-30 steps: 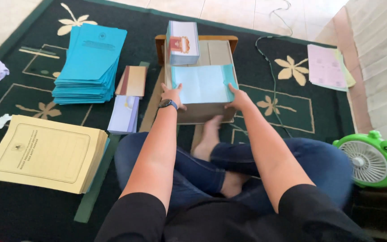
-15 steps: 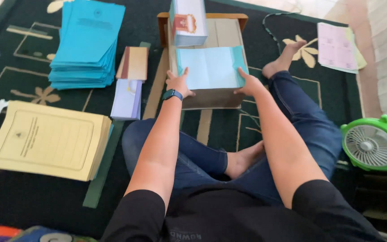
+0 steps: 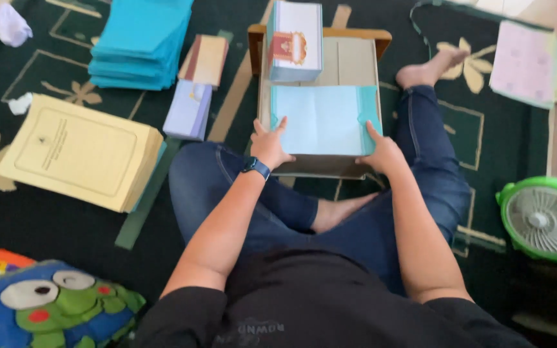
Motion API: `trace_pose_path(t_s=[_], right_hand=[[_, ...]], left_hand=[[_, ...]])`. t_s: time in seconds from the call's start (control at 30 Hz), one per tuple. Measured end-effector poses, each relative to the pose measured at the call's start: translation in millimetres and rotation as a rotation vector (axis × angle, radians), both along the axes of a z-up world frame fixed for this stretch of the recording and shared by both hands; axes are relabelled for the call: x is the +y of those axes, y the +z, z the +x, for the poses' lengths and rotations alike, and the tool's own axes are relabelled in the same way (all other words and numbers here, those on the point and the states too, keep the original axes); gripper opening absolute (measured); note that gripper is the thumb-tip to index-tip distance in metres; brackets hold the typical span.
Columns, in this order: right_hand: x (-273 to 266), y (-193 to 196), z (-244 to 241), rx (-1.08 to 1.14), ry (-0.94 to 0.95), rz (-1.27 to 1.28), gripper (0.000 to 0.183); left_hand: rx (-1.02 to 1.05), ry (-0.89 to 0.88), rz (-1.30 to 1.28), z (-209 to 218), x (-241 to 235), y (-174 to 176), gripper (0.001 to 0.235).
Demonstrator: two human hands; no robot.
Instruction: The person is manually folding printed cards or brochures one by one along a pre-scored line.
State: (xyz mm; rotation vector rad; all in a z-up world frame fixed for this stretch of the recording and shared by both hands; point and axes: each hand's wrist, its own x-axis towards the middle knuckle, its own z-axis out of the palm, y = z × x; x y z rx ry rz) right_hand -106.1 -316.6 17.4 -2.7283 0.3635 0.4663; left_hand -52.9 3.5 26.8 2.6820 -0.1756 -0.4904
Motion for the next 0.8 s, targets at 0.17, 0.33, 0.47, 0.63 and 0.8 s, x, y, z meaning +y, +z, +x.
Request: trace_pose_path(t_s=[0.17,0.33,0.47,0.63,0.8], right_hand=[[12,5,-45,-0.034,-0.045,0.004,0.110],[14,9,-51,-0.021,-0.044,-0.002,0.113],[22,13,-63,-0.058,-0.050,0.017,0.111],[44,33,-76,-0.100,-0.086,0.113,0.102],[53,22,-77,-0.192,-0.101,-0.025,0.114]], left_hand=[[-0.022,-0.016,-0.007,-16,2,-9,0.118],[-0.059,-0.029,0.055,-13,-4,-19,0.125],[-0.154,-0.041,0.052,-27,-2,-12,0.127],[-0.293,-0.052,0.056,-36,6,-7,0.132],[-0.308,-0.053,-0.059,-33,10,-20,0.138]])
